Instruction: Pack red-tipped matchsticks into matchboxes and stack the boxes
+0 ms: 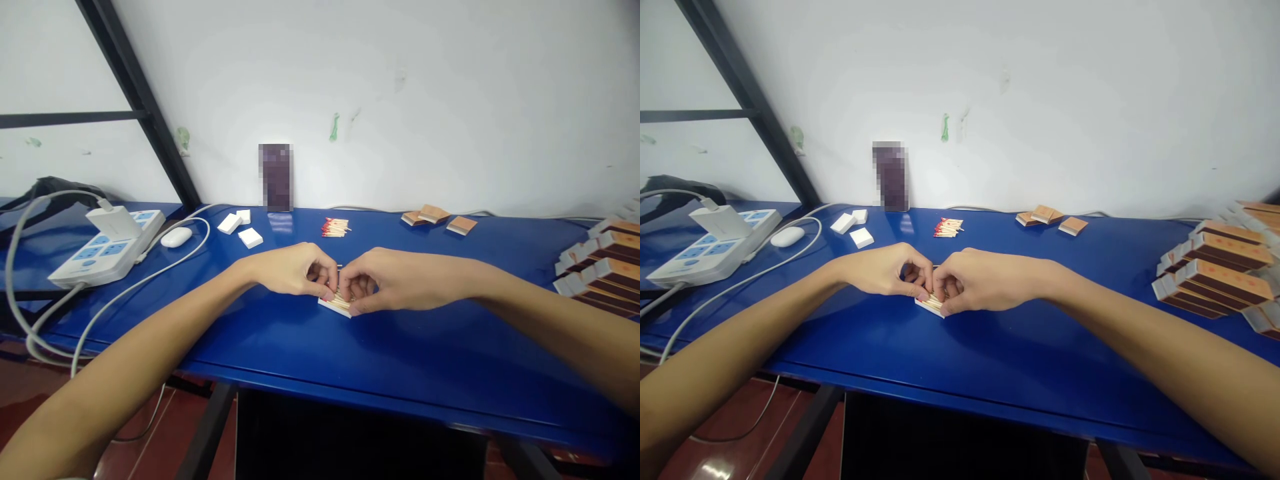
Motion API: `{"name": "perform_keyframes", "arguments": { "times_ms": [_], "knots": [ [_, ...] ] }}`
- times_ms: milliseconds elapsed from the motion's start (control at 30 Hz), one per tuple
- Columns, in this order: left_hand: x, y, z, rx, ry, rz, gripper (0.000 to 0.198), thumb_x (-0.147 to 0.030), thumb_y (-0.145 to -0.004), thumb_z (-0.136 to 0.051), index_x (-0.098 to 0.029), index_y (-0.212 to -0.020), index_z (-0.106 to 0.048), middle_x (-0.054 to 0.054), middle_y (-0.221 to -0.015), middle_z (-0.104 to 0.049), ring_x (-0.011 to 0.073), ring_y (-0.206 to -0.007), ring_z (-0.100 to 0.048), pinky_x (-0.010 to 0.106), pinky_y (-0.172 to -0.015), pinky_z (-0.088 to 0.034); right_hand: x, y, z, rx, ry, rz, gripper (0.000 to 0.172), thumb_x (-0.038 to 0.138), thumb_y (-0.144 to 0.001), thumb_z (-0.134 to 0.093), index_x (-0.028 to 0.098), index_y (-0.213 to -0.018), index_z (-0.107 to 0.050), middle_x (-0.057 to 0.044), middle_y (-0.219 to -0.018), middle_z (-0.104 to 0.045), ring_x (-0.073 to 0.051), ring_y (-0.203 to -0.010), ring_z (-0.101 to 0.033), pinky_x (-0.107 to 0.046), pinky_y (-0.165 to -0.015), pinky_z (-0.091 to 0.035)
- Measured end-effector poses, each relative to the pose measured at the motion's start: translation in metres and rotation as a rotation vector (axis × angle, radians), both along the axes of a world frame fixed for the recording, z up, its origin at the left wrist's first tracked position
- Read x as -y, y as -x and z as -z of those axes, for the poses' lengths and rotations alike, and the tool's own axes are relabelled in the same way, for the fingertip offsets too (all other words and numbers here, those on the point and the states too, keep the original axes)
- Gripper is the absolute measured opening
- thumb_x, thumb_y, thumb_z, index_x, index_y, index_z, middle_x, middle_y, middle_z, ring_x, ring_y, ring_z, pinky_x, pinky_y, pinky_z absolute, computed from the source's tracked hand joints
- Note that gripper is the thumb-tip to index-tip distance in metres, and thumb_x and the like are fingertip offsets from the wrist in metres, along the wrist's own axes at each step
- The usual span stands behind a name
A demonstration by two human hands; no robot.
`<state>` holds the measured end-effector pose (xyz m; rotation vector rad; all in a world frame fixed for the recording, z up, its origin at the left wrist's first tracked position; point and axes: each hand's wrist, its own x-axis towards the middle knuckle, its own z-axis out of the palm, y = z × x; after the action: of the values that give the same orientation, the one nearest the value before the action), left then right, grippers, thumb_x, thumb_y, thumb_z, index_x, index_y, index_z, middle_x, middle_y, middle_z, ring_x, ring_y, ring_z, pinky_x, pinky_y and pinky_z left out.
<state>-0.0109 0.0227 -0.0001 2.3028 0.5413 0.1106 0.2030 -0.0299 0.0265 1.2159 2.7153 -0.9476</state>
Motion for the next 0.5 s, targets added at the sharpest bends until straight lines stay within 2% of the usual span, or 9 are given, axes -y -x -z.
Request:
{"name": "perform_keyframes", "arguments": {
  "times_ms": [267, 500],
  "knots": [
    [-0.001, -0.001, 0.005, 0.024, 0.052, -0.034, 0.016, -0.030, -0.082, -0.071, -0.015, -0.085, -0.069, -0.001, -0.067, -0.062, 0.0087, -0.057, -0.050, 0.021, -0.052, -0.037, -0.014, -0.002, 0.014, -0.127, 0.122, -0.002, 0.019, 0.037, -0.082, -0.067, 0.019, -0.077, -0.062, 0.004, -0.068, -0.055, -0.009, -0.059, -0.043, -0.023, -0.054, -0.033],
    [-0.002, -0.004, 0.008, 0.041, 0.059, -0.062, 0.023, -0.037, -0.081, -0.074, -0.015, -0.083, -0.068, -0.001, -0.065, -0.062, 0.0081, -0.056, -0.049, 0.021, -0.052, -0.035, -0.018, -0.007, 0.014, -0.125, 0.137, -0.006, 0.023, 0.041, -0.085, -0.063, 0.018, -0.086, -0.066, 0.001, -0.073, -0.060, -0.011, -0.063, -0.047, -0.025, -0.057, -0.035]
  ]
}}
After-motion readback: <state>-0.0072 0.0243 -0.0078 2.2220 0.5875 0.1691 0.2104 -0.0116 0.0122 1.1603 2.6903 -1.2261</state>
